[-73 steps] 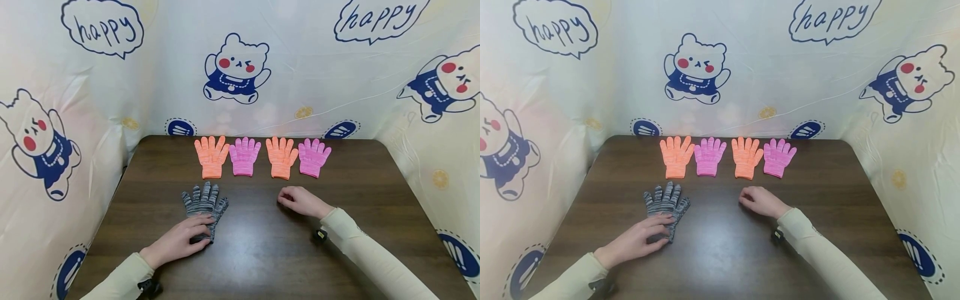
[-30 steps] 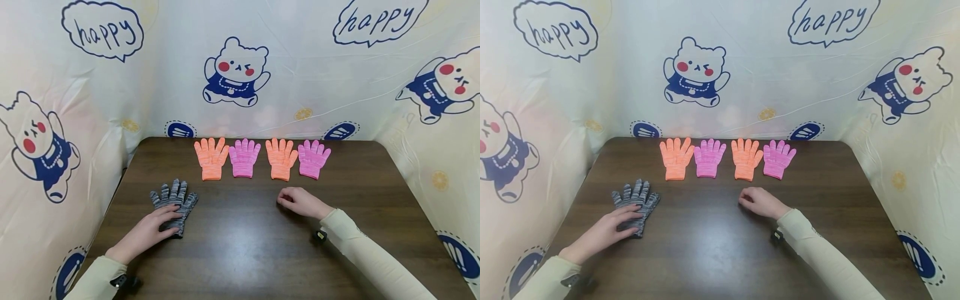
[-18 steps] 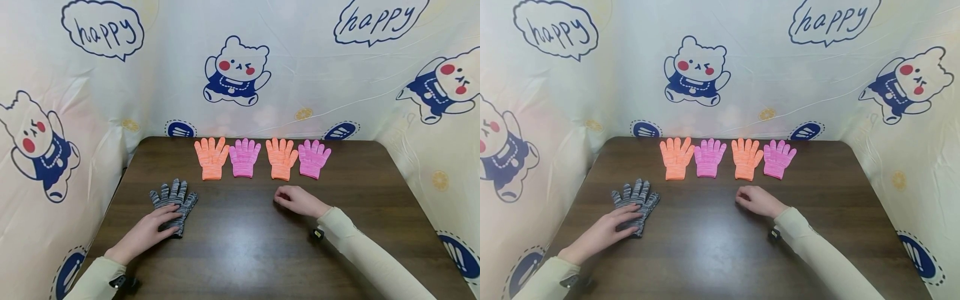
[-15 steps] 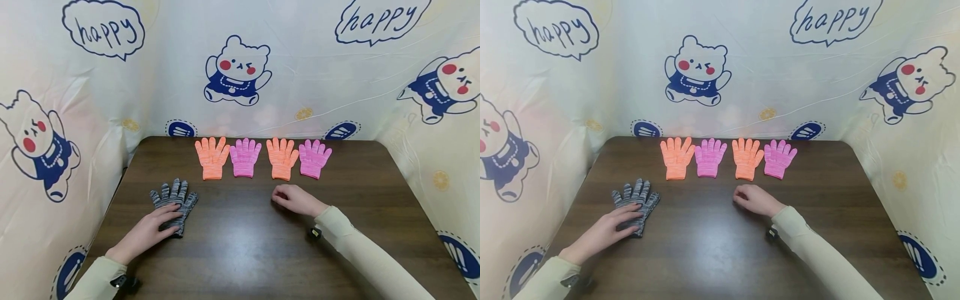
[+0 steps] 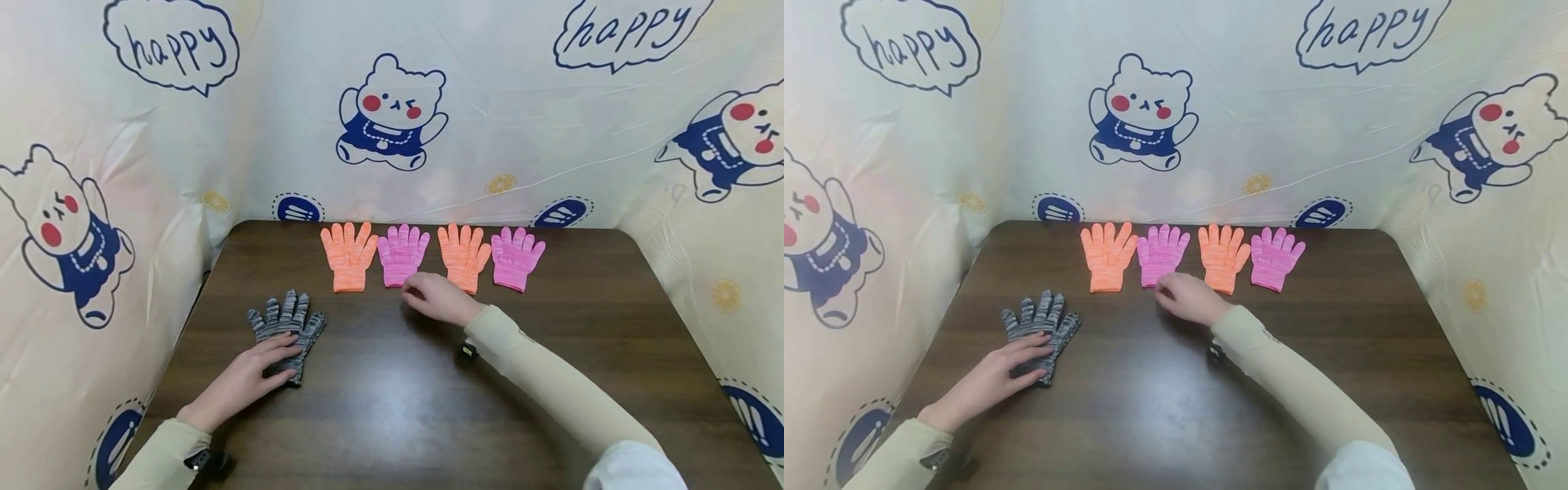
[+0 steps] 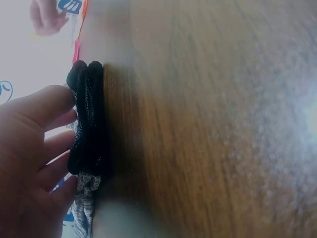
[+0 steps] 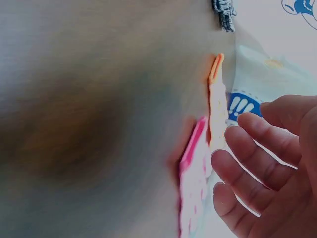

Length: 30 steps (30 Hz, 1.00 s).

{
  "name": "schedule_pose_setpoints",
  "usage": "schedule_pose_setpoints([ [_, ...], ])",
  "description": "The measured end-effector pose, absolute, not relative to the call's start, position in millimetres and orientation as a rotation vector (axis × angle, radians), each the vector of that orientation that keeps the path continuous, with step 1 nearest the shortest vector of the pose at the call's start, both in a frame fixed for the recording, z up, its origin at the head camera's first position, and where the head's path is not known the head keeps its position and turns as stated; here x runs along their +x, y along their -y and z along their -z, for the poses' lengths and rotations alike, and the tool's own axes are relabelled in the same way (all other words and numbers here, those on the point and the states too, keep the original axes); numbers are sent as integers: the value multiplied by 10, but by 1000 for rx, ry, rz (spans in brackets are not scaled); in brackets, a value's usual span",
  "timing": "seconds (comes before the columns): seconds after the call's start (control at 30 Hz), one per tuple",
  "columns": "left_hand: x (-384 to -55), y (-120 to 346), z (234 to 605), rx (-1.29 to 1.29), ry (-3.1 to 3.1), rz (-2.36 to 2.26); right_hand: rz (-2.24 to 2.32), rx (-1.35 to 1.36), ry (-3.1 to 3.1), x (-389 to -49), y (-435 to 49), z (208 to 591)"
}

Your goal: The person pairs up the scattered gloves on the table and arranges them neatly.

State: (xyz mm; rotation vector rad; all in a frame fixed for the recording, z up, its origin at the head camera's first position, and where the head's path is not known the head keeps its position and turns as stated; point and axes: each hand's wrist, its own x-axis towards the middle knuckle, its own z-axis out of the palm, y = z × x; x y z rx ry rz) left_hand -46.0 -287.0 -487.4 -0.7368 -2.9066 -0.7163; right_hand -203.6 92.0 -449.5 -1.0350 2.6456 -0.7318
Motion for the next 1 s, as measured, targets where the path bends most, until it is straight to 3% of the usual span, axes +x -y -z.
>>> schedule_pose_setpoints([
  [0.63, -473, 2893, 4897, -745, 2919, 727, 520, -1011, -2740, -2627, 49, 4519],
  [1.0, -510, 2905, 4872, -753, 2924, 730, 272, -953, -2775, -2797, 418, 4588],
])
